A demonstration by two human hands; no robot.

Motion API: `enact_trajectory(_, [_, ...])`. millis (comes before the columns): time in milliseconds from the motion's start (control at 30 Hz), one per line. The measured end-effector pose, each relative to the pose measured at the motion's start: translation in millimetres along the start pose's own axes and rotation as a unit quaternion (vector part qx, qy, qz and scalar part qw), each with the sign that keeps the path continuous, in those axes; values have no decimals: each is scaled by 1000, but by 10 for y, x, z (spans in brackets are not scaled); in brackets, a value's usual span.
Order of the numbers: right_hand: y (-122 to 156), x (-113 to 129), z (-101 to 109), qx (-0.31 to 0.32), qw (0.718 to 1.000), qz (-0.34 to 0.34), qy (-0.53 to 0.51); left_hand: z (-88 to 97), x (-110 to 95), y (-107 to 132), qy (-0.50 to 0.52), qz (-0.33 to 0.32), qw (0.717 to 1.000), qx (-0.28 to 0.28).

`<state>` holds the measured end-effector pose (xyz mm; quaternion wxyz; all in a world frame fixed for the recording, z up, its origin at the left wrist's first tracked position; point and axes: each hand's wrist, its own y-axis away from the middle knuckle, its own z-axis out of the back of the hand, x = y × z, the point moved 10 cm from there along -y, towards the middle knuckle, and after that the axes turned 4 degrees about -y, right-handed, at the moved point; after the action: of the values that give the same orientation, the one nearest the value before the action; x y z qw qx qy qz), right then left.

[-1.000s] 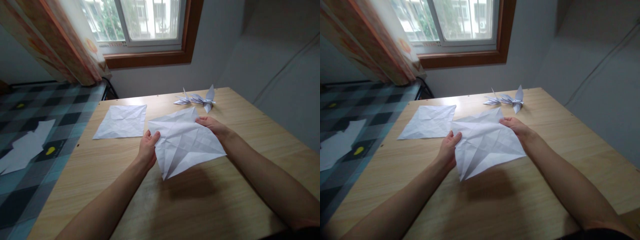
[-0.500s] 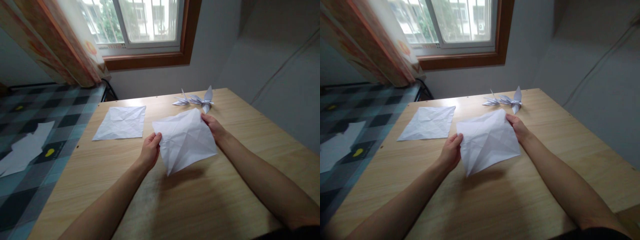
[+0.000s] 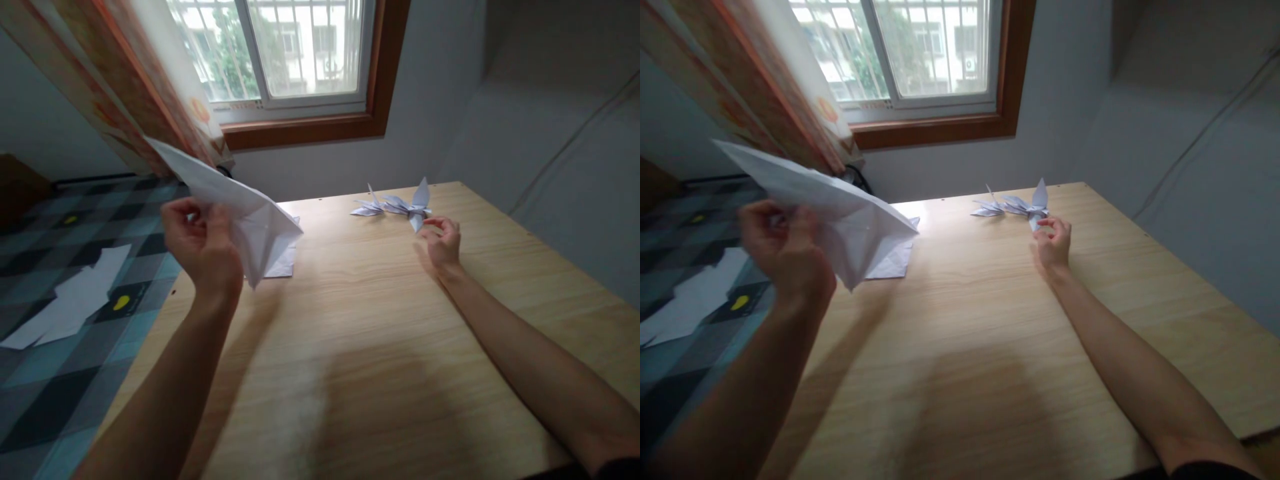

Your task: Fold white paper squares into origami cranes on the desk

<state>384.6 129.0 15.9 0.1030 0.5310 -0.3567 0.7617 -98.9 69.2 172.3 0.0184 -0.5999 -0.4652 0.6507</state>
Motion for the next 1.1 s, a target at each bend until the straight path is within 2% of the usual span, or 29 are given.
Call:
enact_trajectory(67, [-22,-31,-31,7,999,9,48,28,-368,-75,-98,-181,979,15])
enact_trajectory(133, [-20,-34,-105,29,993,28,107,-195,-373,-36,-208,-270,930,134])
enact_trajectory(167, [-7,-31,-159,46,988,38,139,-354,-248,35,-241,-289,898,229])
enact_trajectory(200, [12,-27,-216,65,983,47,168,-475,-76,125,-258,-292,866,313])
enact_trajectory(267, [59,-23,-329,102,971,60,209,-573,356,262,-288,-244,825,421])
enact_trajectory(367, [101,-45,-461,143,959,55,238,-532,956,459,-351,-158,774,503])
enact_trajectory(433, [86,-68,-515,152,956,47,247,-457,1209,606,-382,-121,736,546])
enact_trajectory(533, [5,-88,-554,142,959,45,240,-367,1309,682,-384,-89,717,574])
enact_trajectory(600, [-74,-116,-546,122,962,42,239,-369,1271,603,-386,-87,725,563])
enact_trajectory(667, [-152,-157,-517,97,965,36,242,-405,1187,409,-405,-113,753,506])
enact_trajectory(733, [-211,-184,-507,84,964,36,248,-378,1173,139,-461,-113,785,399])
enact_trajectory(767, [-229,-189,-515,86,963,40,253,-366,1245,60,-494,-93,781,371])
enact_trajectory(833, [-249,-194,-541,95,958,45,268,-361,1513,26,-554,-32,741,379])
enact_trajectory(933, [-255,-202,-558,107,952,40,283,-370,1919,144,-590,29,667,453])
enact_trajectory(1000, [-253,-185,-565,114,954,45,275,-359,2070,183,-597,40,645,475])
enact_trajectory(1100, [-244,-113,-557,112,962,69,240,-351,2165,184,-597,47,636,486])
